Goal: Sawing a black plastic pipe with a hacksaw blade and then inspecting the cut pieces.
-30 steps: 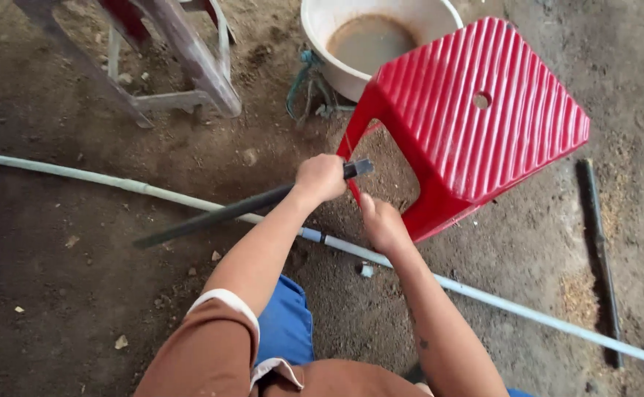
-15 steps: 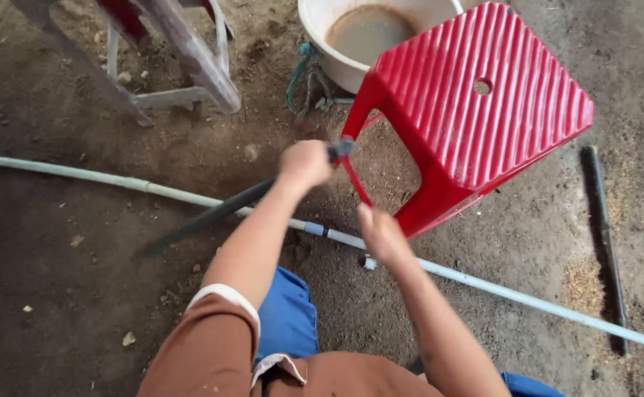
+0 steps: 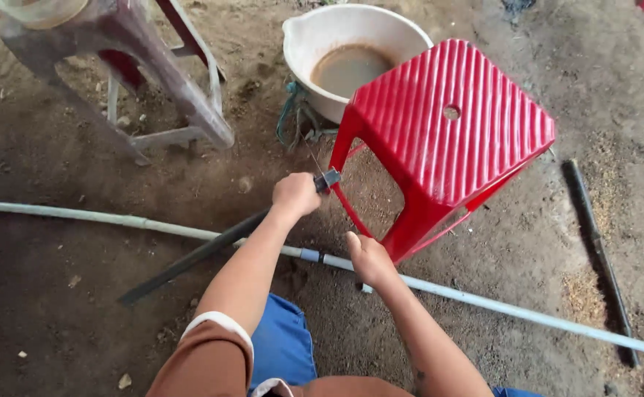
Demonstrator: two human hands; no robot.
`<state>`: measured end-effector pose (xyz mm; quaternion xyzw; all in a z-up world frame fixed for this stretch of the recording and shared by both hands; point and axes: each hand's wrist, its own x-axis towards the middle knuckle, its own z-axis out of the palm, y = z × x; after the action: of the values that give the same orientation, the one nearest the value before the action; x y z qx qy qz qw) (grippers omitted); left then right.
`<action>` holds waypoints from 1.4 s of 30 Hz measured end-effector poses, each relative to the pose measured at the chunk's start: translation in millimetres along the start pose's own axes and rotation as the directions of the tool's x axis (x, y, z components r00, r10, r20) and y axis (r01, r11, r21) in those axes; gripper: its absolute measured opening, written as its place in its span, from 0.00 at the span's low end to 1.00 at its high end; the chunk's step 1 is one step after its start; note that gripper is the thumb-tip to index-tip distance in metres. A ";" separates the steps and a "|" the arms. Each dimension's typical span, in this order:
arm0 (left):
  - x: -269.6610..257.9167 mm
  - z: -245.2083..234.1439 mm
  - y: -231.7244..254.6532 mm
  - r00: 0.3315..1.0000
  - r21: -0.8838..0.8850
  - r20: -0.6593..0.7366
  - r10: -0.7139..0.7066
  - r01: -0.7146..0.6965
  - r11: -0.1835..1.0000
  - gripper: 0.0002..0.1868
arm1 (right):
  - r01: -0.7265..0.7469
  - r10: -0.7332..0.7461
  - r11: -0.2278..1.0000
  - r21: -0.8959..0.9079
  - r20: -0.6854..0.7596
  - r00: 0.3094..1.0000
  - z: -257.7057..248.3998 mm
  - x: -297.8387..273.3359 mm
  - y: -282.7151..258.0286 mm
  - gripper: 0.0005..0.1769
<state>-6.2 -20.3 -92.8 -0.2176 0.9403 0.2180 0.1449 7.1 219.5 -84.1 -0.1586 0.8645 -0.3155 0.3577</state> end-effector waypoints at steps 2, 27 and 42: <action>-9.1 -0.7 13.4 1.000 -0.008 -0.013 0.020 -0.020 1.000 0.18 | -0.010 0.010 1.000 -0.024 -0.006 1.000 -3.4 10.1 8.3 0.39; -21.6 -2.3 41.1 0.997 -0.043 0.064 0.041 -0.038 0.998 0.17 | 0.026 -0.024 0.998 0.058 -0.035 0.999 -1.2 33.3 8.7 0.41; -3.9 4.3 32.5 0.997 0.006 0.016 -0.078 0.078 0.997 0.09 | -0.048 0.046 0.999 -0.015 -0.077 0.996 -15.8 11.4 4.6 0.38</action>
<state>-17.5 9.4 -83.9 -0.2518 0.9305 0.2113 0.1617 -12.4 224.1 -84.4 -0.1290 0.8836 -0.3055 0.3304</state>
